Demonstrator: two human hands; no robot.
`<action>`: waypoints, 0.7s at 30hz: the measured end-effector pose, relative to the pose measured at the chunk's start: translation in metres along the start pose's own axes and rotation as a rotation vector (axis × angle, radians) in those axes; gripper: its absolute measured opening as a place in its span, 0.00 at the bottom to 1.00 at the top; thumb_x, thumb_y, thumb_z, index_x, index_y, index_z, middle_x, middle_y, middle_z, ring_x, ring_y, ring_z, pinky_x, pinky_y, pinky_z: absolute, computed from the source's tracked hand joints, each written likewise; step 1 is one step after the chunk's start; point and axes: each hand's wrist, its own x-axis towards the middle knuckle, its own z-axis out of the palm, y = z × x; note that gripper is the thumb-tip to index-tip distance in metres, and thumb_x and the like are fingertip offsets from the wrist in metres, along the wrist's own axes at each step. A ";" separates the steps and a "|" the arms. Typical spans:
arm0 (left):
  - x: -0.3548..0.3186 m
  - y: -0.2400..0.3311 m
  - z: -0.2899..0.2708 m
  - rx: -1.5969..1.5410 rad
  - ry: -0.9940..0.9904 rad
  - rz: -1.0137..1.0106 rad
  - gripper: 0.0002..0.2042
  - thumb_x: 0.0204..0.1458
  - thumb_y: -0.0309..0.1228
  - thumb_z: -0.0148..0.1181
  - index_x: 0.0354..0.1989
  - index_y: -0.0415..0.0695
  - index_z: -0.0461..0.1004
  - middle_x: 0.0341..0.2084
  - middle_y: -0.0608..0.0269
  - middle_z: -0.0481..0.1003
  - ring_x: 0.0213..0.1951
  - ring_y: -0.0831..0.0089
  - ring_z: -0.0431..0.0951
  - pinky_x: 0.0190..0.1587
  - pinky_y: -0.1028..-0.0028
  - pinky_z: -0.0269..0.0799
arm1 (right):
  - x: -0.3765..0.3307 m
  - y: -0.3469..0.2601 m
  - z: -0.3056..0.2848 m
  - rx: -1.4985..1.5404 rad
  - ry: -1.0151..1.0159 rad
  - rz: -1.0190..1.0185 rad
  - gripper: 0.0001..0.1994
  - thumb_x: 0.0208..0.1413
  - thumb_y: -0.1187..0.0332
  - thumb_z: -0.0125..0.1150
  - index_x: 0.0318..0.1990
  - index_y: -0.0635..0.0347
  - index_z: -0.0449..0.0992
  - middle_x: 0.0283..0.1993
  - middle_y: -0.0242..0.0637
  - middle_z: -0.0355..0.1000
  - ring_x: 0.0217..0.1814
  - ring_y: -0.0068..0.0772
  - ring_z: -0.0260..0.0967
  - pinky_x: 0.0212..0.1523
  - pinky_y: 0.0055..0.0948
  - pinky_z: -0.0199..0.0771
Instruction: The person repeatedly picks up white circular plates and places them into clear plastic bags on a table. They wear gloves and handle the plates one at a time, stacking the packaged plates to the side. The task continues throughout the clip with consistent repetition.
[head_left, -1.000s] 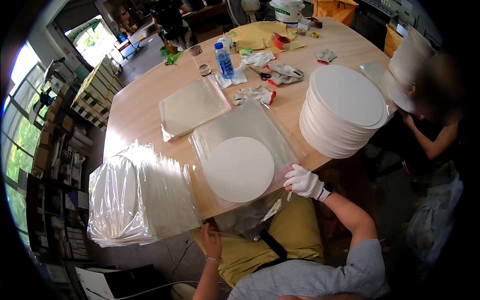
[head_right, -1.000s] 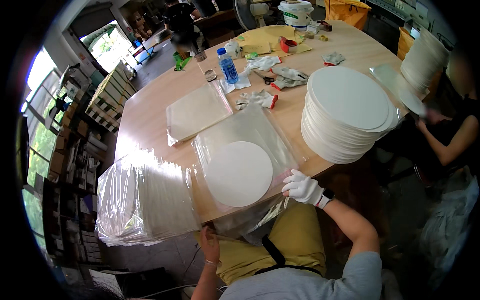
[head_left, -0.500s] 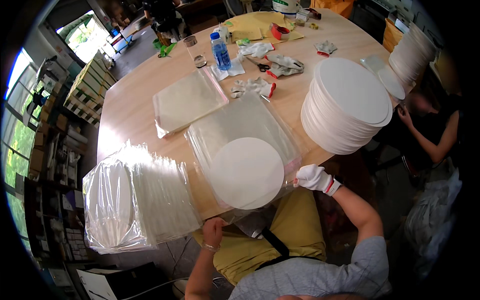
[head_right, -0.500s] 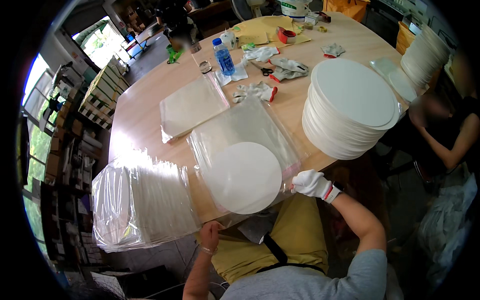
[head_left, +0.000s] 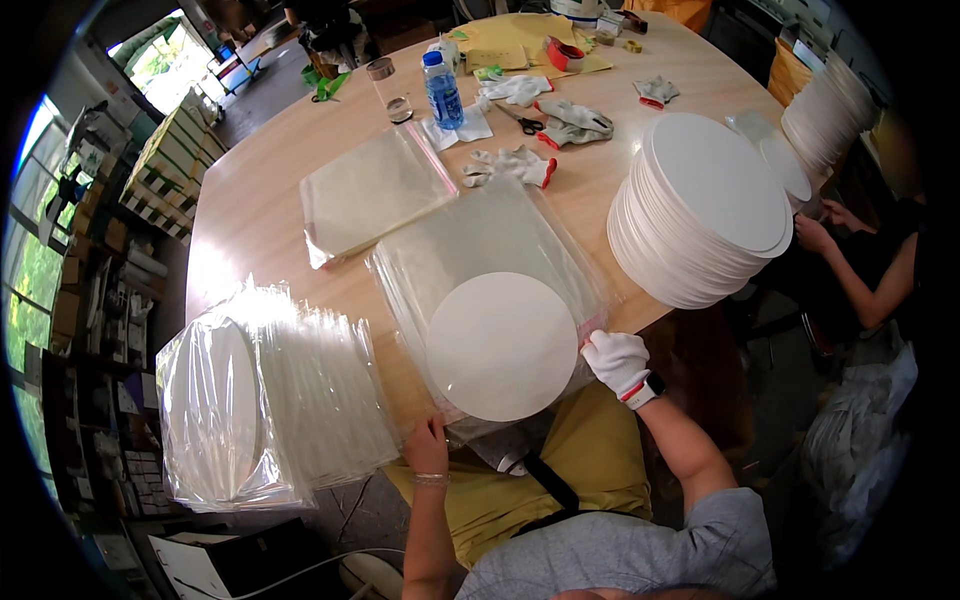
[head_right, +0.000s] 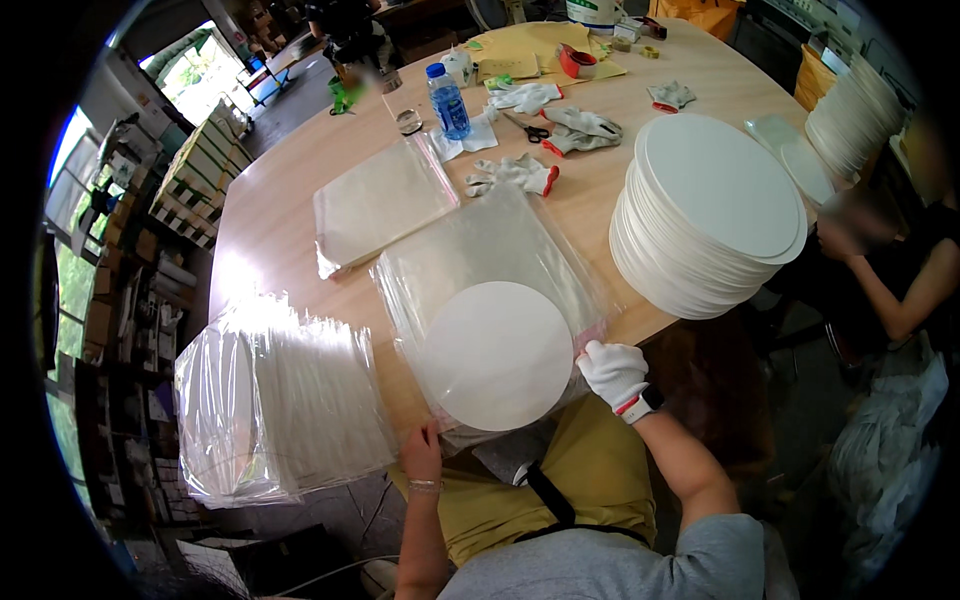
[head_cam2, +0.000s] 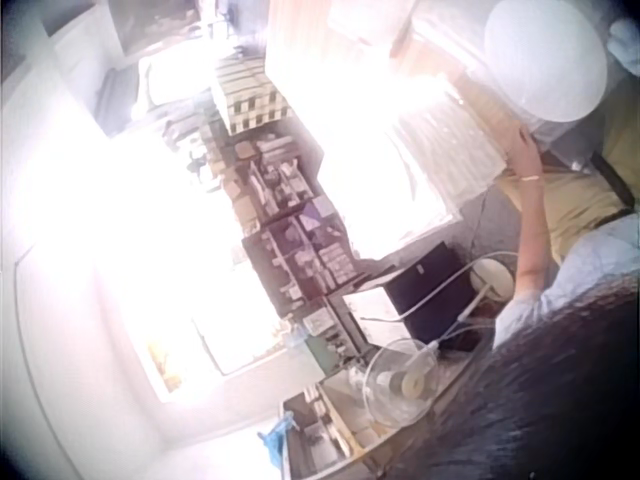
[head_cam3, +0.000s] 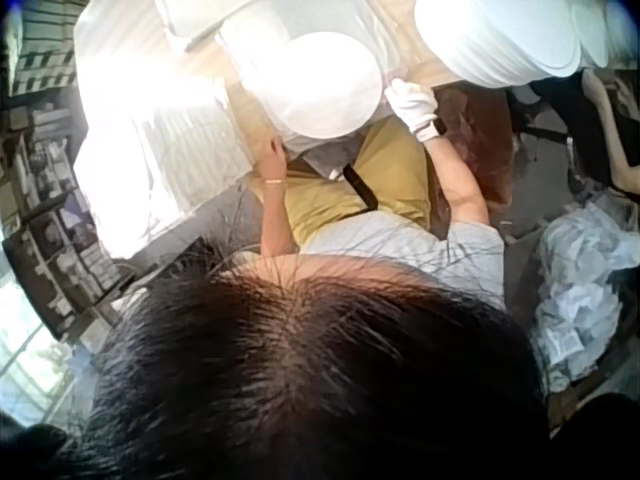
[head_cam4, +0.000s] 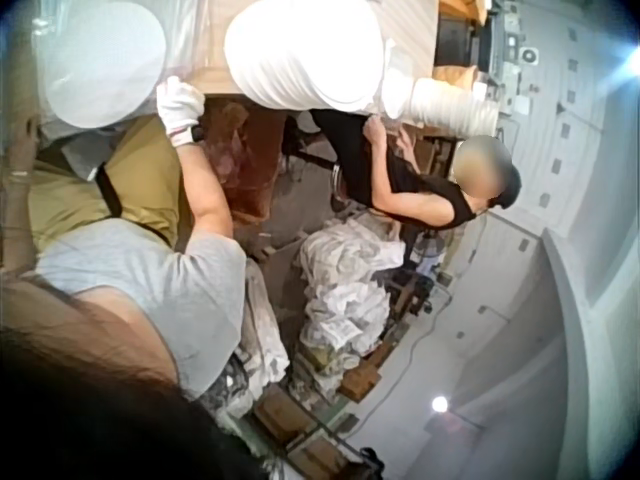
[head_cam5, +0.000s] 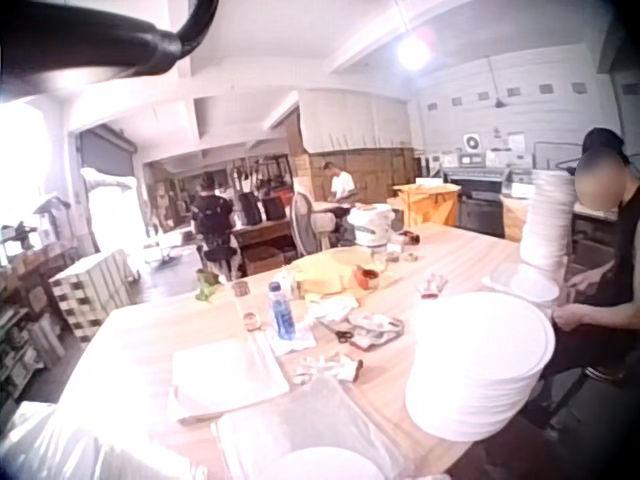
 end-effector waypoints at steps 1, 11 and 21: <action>0.001 0.005 -0.005 0.010 -0.054 -0.061 0.11 0.53 0.38 0.51 0.28 0.42 0.70 0.22 0.49 0.72 0.26 0.52 0.73 0.27 0.62 0.68 | 0.001 -0.001 -0.001 0.002 0.010 0.017 0.11 0.49 0.63 0.51 0.17 0.50 0.69 0.22 0.33 0.65 0.17 0.38 0.66 0.15 0.40 0.62; -0.022 0.033 0.001 0.224 -0.104 0.492 0.29 0.48 0.39 0.57 0.56 0.38 0.56 0.58 0.41 0.51 0.58 0.48 0.54 0.56 0.47 0.51 | 0.002 0.002 0.009 -0.032 -0.037 0.033 0.11 0.49 0.62 0.50 0.19 0.51 0.71 0.22 0.34 0.66 0.19 0.39 0.68 0.17 0.41 0.63; -0.067 -0.002 0.041 -1.590 -0.174 -0.676 0.14 0.53 0.41 0.55 0.40 0.45 0.65 0.34 0.65 0.70 0.36 0.71 0.72 0.37 0.68 0.69 | -0.002 0.003 0.015 0.167 -0.007 0.198 0.13 0.49 0.59 0.50 0.19 0.56 0.67 0.16 0.45 0.67 0.20 0.50 0.66 0.21 0.47 0.63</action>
